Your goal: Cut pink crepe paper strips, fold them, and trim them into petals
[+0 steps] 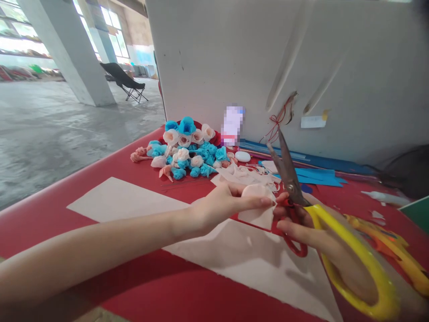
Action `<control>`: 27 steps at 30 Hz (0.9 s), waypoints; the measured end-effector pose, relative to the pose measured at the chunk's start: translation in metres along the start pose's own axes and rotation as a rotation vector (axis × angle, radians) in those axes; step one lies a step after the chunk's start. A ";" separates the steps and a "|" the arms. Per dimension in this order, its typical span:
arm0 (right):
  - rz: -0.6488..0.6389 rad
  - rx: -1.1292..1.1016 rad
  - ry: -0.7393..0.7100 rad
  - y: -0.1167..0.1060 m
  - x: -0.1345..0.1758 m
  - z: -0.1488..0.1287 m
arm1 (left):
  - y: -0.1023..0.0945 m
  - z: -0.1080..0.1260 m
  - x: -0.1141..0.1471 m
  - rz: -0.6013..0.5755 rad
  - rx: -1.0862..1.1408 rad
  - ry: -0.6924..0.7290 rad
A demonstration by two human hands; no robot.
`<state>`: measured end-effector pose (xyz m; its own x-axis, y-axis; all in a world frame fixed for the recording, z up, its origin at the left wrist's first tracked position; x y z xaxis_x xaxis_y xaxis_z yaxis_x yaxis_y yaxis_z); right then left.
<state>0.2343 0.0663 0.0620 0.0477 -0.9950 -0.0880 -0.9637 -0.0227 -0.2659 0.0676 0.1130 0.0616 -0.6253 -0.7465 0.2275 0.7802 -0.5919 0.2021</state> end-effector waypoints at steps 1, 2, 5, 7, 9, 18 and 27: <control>0.005 -0.036 0.027 0.005 0.003 -0.002 | 0.003 0.000 0.002 -0.005 0.008 -0.002; -0.001 -0.069 0.065 0.010 0.005 -0.003 | 0.006 0.000 0.004 -0.015 0.018 0.010; 0.016 -0.178 0.152 0.017 0.011 -0.003 | 0.009 0.001 0.007 -0.062 0.059 0.099; 0.002 -0.259 0.201 0.015 0.011 -0.001 | 0.008 0.001 0.006 -0.149 0.118 0.118; -0.050 -0.345 0.234 0.013 0.011 0.001 | 0.005 0.000 0.004 -0.262 0.187 0.094; -0.093 -0.693 0.379 0.019 0.012 -0.012 | 0.003 -0.001 0.000 -0.254 0.081 0.138; -0.113 -0.405 0.114 0.010 0.000 -0.004 | -0.022 0.015 -0.009 -0.052 0.130 0.251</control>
<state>0.2237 0.0657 0.0629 0.1511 -0.9880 0.0330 -0.9805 -0.1456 0.1320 0.0559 0.1377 0.0691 -0.6286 -0.7773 -0.0257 0.7283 -0.5999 0.3313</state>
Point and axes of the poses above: each hand's wrist, its own x-axis away from the middle knuckle, its own y-axis out of the palm, z = x × y, the point moved 2 cm from there along -x, towards the middle knuckle, and after that the axes turned 6 degrees about -y, right-handed, at the moved point
